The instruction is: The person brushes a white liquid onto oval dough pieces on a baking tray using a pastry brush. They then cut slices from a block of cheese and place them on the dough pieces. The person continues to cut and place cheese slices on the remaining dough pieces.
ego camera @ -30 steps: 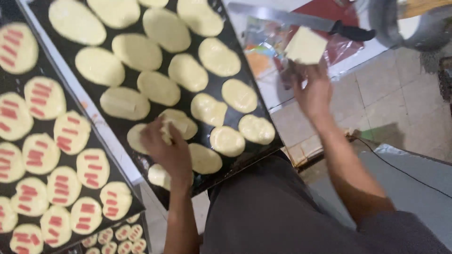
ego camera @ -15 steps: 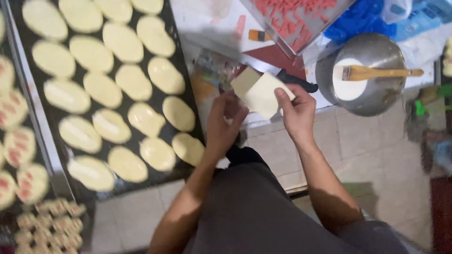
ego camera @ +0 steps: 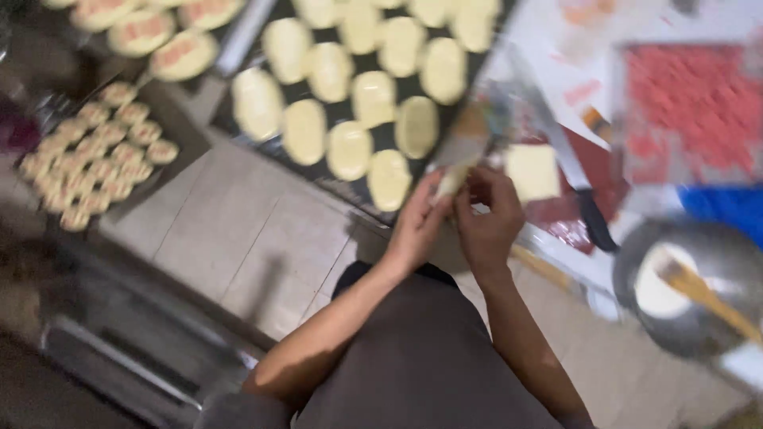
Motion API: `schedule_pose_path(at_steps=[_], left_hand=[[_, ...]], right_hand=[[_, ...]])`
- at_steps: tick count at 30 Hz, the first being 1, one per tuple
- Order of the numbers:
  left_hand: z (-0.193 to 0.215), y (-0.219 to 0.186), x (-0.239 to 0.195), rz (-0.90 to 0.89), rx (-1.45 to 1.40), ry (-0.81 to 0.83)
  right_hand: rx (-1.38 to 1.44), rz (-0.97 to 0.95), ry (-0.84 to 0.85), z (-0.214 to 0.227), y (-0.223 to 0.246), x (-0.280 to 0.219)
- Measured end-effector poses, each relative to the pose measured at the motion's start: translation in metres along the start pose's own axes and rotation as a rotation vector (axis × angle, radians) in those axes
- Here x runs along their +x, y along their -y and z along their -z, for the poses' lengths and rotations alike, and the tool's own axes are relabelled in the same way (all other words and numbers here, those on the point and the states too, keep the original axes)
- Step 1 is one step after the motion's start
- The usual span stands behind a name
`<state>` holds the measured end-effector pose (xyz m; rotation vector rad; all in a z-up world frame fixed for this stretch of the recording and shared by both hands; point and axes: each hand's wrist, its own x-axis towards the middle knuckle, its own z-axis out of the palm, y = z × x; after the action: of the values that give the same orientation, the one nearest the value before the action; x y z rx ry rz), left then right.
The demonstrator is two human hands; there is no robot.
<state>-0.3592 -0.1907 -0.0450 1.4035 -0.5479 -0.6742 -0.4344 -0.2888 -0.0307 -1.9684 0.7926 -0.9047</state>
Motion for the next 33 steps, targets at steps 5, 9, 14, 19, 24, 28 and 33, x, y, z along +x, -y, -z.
schedule_pose_path(at_steps=[5, 9, 14, 19, 24, 28, 33], left_hand=[[0.059, -0.071, -0.055, 0.065, -0.084, -0.285], [0.094, -0.063, -0.119, 0.088, -0.123, -0.518], [0.144, -0.096, -0.193, 0.127, -0.083, -0.817], [0.167, -0.050, -0.227, -0.031, 0.021, -1.013], [0.179, -0.073, -0.255, -0.197, 0.120, -1.096], [0.188, -0.091, -0.267, -0.270, 0.086, -1.069], [0.195, -0.102, -0.260, -0.303, 0.007, -1.115]], right_hand=[[0.012, 0.210, 0.193, -0.044, 0.048, -0.031], [-0.028, 0.446, 0.228, -0.092, 0.079, -0.074], [0.125, 0.572, 0.444, -0.122, 0.144, -0.132], [0.140, 0.789, 0.433, -0.153, 0.174, -0.169], [0.166, 0.806, 0.445, -0.164, 0.208, -0.190], [0.243, 0.807, 0.458, -0.177, 0.216, -0.187], [0.320, 0.476, 0.488, -0.184, 0.230, -0.182]])
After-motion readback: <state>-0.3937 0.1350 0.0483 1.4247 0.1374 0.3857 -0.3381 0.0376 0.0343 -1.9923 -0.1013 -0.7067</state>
